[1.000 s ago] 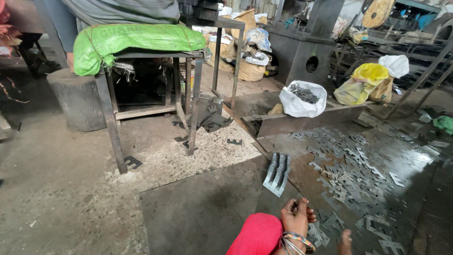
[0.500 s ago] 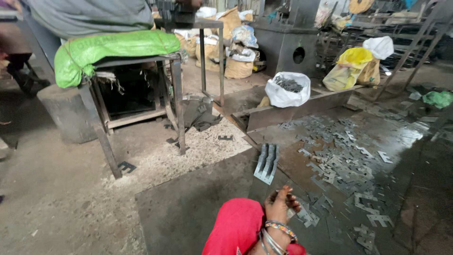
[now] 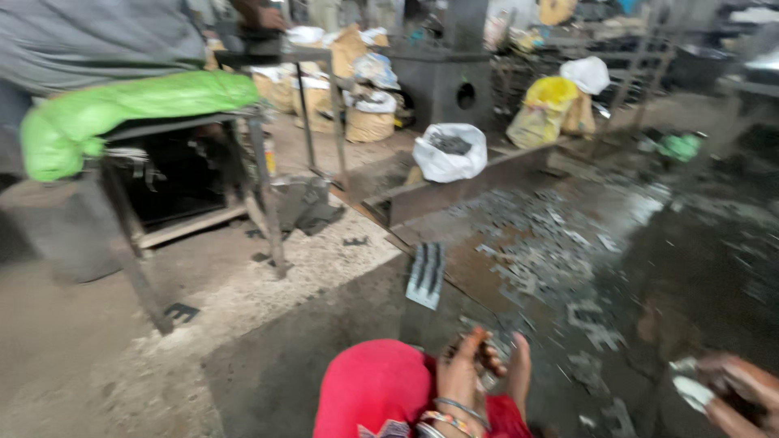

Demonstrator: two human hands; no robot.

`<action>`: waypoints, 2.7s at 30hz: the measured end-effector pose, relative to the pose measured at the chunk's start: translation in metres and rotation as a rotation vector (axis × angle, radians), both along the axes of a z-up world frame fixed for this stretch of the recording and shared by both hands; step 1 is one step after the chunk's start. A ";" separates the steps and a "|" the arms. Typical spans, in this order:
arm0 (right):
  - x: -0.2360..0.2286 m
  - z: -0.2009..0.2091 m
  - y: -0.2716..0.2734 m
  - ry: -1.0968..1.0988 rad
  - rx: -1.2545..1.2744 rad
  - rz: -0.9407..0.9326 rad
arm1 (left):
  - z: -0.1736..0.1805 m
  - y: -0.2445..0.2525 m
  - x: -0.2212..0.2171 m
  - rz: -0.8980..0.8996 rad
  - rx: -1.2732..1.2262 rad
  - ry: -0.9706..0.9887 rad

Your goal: The person sits on the floor and sorts small metal brackets by picking them up from a scattered pile and stacking them into neat piles. The person uses their hands to gather and align the brackets, creating organized stacks on the floor.

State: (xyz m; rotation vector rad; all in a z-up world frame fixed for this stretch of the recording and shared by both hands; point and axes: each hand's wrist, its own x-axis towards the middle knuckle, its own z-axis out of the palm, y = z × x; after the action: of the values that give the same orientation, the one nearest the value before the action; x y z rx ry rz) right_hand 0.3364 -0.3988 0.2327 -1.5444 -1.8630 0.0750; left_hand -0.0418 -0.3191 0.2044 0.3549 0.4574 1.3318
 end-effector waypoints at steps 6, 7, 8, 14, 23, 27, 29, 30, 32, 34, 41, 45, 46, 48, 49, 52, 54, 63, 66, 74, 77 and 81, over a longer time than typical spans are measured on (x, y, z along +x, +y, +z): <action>-0.059 0.080 -0.065 -0.041 -0.234 -0.302 | 0.023 -0.023 -0.028 0.063 -0.002 -0.013; -0.079 0.092 -0.064 -0.036 -0.265 -0.329 | 0.022 -0.022 -0.031 0.094 -0.021 0.005; -0.096 0.104 -0.058 -0.035 -0.205 -0.298 | 0.020 -0.020 -0.033 0.125 -0.039 0.024; -0.156 0.145 -0.026 0.044 -0.048 0.051 | 0.006 0.010 -0.048 0.036 -0.087 0.025; -0.154 0.105 0.037 0.130 -0.227 -0.025 | -0.042 0.065 -0.006 -0.123 -0.176 0.020; -0.118 0.062 0.079 -0.513 -0.456 -0.138 | -0.096 0.105 -0.017 -0.148 -0.297 0.086; -0.077 0.040 0.108 -0.629 -0.923 -0.318 | -0.125 0.129 -0.032 -0.120 -0.368 0.186; -0.052 0.027 0.122 -0.620 -0.743 -0.300 | -0.140 0.141 -0.039 -0.128 -0.380 0.193; -0.007 -0.008 0.154 -0.613 -0.628 -0.373 | -0.168 0.163 -0.046 -0.145 -0.401 0.208; 0.022 -0.051 0.182 -0.633 -0.762 -0.542 | -0.193 0.182 -0.054 -0.158 -0.490 0.253; -0.011 -0.235 0.264 -0.422 -0.715 -0.339 | -0.262 0.236 -0.047 -0.204 -0.611 0.269; -0.046 -0.283 0.290 -0.468 -0.869 -0.474 | -0.274 0.242 -0.040 -0.276 -0.546 0.333; -0.051 -0.289 0.293 -0.495 -0.887 -0.514 | -0.273 0.240 -0.040 -0.285 -0.562 0.409; -0.055 -0.297 0.294 -0.499 -0.858 -0.430 | -0.267 0.237 -0.043 -0.334 -0.559 0.495; -0.055 -0.298 0.293 -0.501 -0.847 -0.399 | -0.264 0.236 -0.042 -0.380 -0.537 0.505; -0.054 -0.292 0.290 -0.592 -0.957 -0.291 | -0.263 0.240 -0.028 -0.516 -0.481 0.536; -0.056 -0.276 0.286 -0.543 -0.905 -0.299 | -0.265 0.241 -0.013 -0.615 -0.452 0.518; -0.069 -0.204 0.267 -0.394 -0.067 0.279 | -0.245 0.266 0.048 -0.866 -0.485 0.304; -0.051 -0.214 0.306 -0.582 -0.243 0.141 | -0.237 0.269 0.046 -0.856 -0.409 0.289; -0.041 -0.222 0.405 -0.875 -0.760 0.127 | -0.255 0.271 0.028 -0.743 -0.353 0.377; -0.034 -0.227 0.414 -0.877 -0.695 0.118 | -0.265 0.272 0.019 -0.721 -0.383 0.340; -0.006 -0.233 0.403 -0.851 -0.685 0.093 | -0.275 0.272 0.019 -0.703 -0.370 0.323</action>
State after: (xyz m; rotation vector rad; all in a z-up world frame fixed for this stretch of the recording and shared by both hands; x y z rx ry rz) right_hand 0.3304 0.0040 -0.0003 -2.1613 -2.7701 0.1198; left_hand -0.0225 -0.0468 -0.0708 0.3746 0.7515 0.4915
